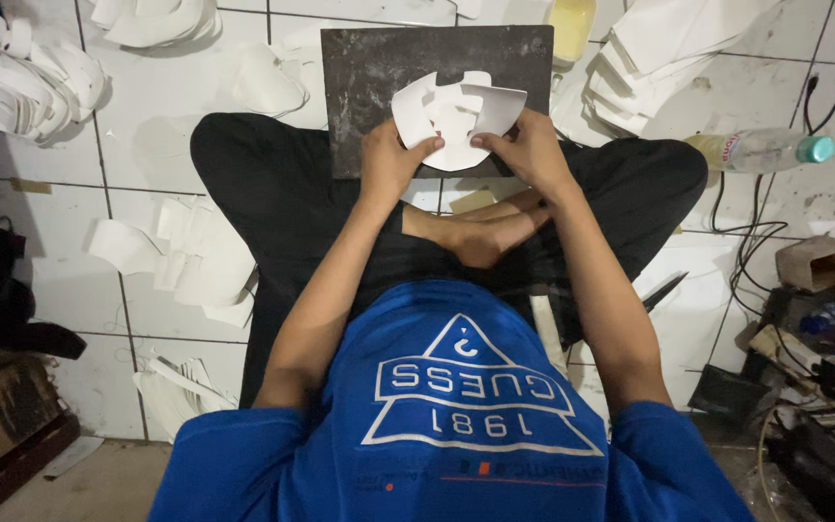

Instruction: The person sits on the floor and assembles white shoe parts by placing a smaller piece onto a larger piece on a dark board. They use a hammer to tap the pieces together, then lift the assembled part and place it aside. This process is repeated with additional shoe parts.

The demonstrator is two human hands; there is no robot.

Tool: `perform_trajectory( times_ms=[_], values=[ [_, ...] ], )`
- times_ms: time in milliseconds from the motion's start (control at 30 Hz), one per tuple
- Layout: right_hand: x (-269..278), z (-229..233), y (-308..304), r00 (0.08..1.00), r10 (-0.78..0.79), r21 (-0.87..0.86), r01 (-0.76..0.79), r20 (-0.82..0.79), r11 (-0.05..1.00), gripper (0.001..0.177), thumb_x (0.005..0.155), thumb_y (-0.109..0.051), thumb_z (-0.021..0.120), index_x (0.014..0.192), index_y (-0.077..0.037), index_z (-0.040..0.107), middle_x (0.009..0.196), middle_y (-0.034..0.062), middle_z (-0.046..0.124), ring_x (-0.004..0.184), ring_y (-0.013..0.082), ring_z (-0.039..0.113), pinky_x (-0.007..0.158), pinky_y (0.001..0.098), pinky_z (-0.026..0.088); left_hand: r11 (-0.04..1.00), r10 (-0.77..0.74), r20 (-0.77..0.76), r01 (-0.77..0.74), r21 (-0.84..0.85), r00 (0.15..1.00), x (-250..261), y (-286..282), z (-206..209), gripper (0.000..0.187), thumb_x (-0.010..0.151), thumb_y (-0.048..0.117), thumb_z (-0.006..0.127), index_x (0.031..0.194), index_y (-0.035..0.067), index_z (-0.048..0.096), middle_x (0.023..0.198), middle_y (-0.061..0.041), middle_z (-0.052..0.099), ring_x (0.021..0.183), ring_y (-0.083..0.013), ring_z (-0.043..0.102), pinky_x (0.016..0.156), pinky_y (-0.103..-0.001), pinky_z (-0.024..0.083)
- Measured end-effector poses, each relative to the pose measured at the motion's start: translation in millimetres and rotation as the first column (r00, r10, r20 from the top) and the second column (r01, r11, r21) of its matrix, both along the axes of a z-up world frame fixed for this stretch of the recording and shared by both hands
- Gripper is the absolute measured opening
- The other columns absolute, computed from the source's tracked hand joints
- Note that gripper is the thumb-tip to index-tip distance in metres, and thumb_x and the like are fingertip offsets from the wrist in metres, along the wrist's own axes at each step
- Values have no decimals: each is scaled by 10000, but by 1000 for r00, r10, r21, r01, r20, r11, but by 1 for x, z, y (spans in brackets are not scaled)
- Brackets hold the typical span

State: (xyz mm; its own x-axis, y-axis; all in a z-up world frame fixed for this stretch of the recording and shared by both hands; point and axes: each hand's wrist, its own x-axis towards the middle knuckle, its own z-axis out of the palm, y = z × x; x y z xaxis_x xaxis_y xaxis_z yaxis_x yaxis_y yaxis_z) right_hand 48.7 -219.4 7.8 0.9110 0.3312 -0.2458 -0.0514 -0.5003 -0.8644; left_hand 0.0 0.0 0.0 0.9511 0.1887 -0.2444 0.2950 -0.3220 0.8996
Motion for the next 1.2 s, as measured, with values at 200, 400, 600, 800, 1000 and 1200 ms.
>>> perform_trajectory(
  times_ms=[200, 400, 600, 800, 1000, 1200],
  values=[
    [-3, -14, -3, 999, -24, -9, 25, 28, 1000, 270, 793, -212, 821, 870, -23, 644, 619, 102, 591, 618, 177, 595, 580, 289, 460, 991, 22, -8, -20, 131, 1000, 2, -11, 19, 365, 699, 214, 828, 897, -50, 671, 803, -256, 683, 841, -442, 666, 649, -437, 534],
    [-7, -11, -2, 998, -26, -63, 30, 63, 998, 309, 785, -229, 830, 859, 5, 642, 615, 152, 605, 608, 252, 630, 562, 332, 466, 987, -1, 33, -4, 159, 999, 4, -13, 38, 297, 717, 185, 808, 873, -25, 667, 775, -237, 686, 812, -449, 663, 623, -449, 525],
    [-8, -8, -1, 996, -26, -47, 30, 85, 998, 279, 789, -205, 811, 836, 1, 629, 606, 156, 596, 581, 251, 611, 547, 337, 459, 982, -20, 14, 17, 187, 1000, 7, -11, 6, 327, 703, 223, 818, 894, 5, 667, 796, -218, 691, 831, -421, 671, 623, -425, 535],
    [-7, -14, -2, 993, -7, -58, 14, 121, 998, 292, 791, -226, 810, 827, -11, 617, 592, 151, 583, 575, 244, 611, 540, 319, 454, 976, -56, 36, 47, 211, 998, 6, -14, 19, 354, 718, 182, 801, 947, -36, 642, 824, -262, 678, 838, -450, 659, 639, -456, 544],
    [-5, -14, -6, 993, 50, -75, -42, 109, 996, 277, 797, -218, 790, 841, -11, 613, 615, 142, 585, 600, 267, 610, 554, 340, 448, 979, -101, -50, 108, 171, 994, 11, -8, 16, 328, 755, 293, 781, 912, 24, 677, 809, -225, 682, 868, -433, 655, 687, -479, 530],
    [-2, 44, 0, 984, 178, 3, -178, 22, 984, 304, 844, -181, 735, 937, 75, 600, 788, 276, 638, 760, 396, 633, 675, 451, 462, 970, -222, -110, 231, 74, 969, 10, 1, 50, 338, 722, 262, 783, 869, -25, 683, 816, -241, 677, 882, -472, 637, 660, -511, 482]
  ],
)
